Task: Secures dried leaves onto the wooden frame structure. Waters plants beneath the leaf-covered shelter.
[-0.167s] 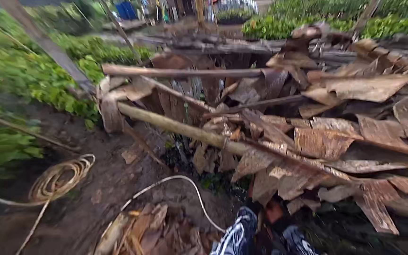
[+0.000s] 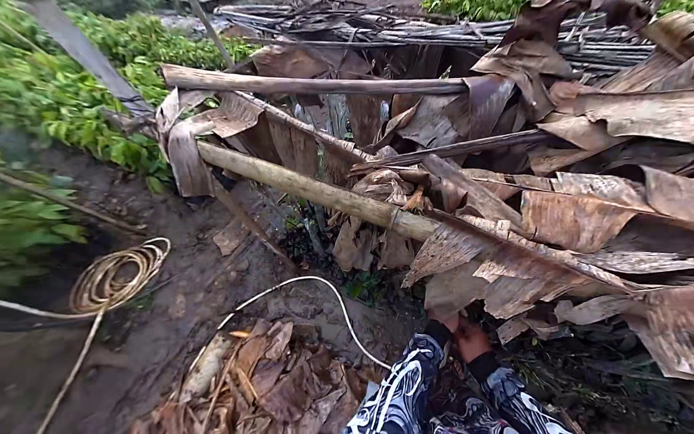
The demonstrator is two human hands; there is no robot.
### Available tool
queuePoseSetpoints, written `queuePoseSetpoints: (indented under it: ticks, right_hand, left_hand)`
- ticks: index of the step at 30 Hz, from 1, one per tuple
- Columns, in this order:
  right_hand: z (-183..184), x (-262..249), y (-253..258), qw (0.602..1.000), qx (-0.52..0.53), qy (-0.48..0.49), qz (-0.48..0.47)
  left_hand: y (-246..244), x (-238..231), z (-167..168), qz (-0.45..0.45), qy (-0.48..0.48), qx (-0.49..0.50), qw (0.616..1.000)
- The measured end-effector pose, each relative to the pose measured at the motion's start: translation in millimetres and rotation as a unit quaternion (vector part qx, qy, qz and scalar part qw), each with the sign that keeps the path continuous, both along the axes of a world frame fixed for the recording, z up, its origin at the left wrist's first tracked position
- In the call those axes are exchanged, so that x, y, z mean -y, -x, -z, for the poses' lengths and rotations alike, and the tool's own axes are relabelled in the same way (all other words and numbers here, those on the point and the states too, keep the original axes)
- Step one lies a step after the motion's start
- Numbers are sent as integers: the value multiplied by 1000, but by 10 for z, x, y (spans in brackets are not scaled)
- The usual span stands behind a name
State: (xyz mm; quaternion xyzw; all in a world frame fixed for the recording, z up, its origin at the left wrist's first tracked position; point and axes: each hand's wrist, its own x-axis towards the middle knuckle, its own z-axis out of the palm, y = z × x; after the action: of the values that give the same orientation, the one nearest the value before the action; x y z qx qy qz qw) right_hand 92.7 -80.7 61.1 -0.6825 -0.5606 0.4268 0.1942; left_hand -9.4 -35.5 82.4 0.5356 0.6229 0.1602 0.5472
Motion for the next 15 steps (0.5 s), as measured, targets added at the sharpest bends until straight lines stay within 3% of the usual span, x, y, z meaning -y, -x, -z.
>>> queuePoseSetpoints:
  ticks: [5,9,12,15]
  right_hand:
    - [-74,85,-54,997,-38,20,-68]
    - [17,124,-179,976,-83,90,-178]
    - [201,254,-359,965,-140,187,-118]
    - [325,388,-658,957,-158,245,4]
  left_hand:
    - [57,-25,-46,-107,4,64,992]
    - [195,-30,233,-250,3,206,946]
    - [356,-30,316,-255,11,185,949]
    - [463,-30,157,-161,-5,69,985]
